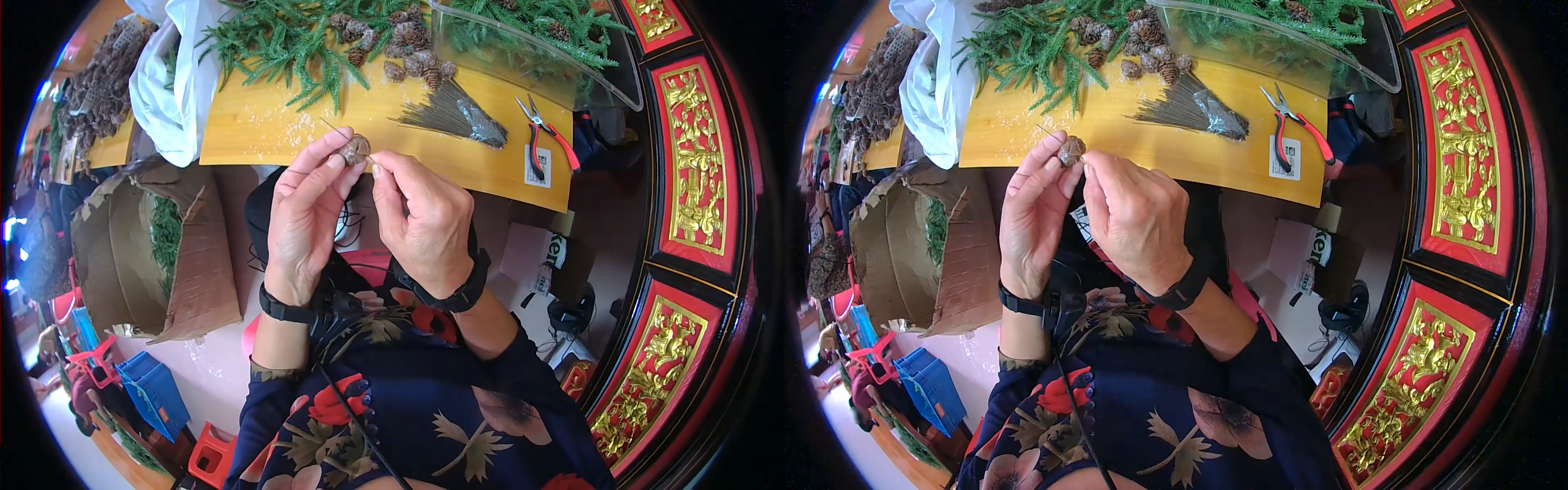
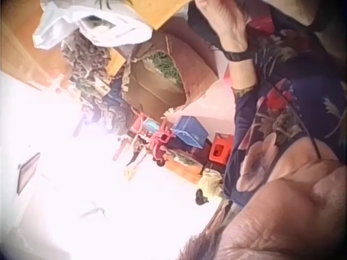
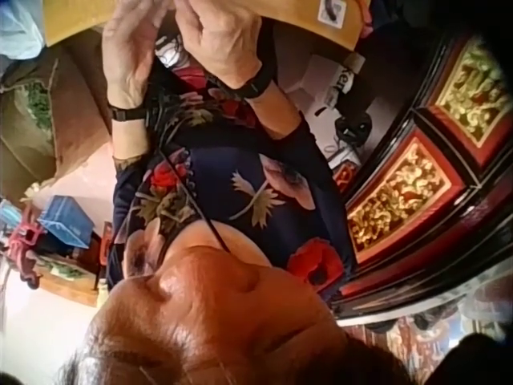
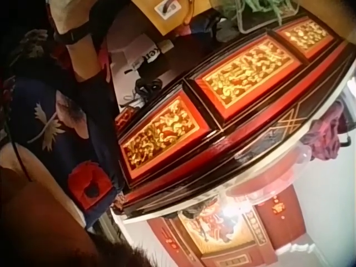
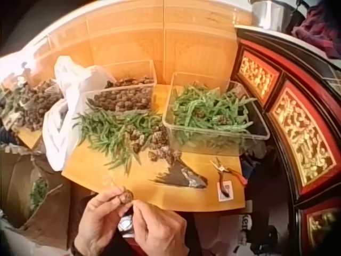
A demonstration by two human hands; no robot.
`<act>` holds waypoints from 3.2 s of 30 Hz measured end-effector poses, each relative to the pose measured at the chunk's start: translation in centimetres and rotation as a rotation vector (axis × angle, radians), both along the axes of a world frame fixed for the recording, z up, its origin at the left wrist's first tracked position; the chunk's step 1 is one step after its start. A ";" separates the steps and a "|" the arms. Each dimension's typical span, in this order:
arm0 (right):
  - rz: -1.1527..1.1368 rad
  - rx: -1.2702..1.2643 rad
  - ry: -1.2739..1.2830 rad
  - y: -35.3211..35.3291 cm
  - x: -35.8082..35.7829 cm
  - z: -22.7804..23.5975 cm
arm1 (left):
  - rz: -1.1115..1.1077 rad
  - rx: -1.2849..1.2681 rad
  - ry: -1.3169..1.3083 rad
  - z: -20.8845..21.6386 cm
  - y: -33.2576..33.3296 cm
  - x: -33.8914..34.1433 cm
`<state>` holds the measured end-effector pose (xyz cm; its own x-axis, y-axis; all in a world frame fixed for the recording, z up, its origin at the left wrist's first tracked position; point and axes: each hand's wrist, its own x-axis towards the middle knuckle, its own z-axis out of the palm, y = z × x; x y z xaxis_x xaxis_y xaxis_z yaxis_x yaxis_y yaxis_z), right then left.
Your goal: Assembling artificial plant decorations by attaching green foliage sprigs to stems.
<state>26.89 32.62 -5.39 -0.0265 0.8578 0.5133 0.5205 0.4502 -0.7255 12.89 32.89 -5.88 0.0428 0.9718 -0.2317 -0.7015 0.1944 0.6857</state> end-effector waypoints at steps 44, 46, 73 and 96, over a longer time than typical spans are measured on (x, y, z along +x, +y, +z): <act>0.212 -0.210 0.229 -0.2 1.3 0.1 | -0.110 0.332 0.270 -1.1 -1.3 -1.2; 0.217 -0.234 0.242 -0.3 1.4 0.0 | -0.110 0.330 0.273 -1.1 -1.4 -1.1; 0.399 -0.342 0.286 -0.6 2.8 0.3 | -0.205 0.409 0.558 -0.6 -2.2 -2.7; 0.414 -0.731 0.395 0.4 4.3 -0.1 | -0.294 0.155 0.143 0.0 -2.6 -2.5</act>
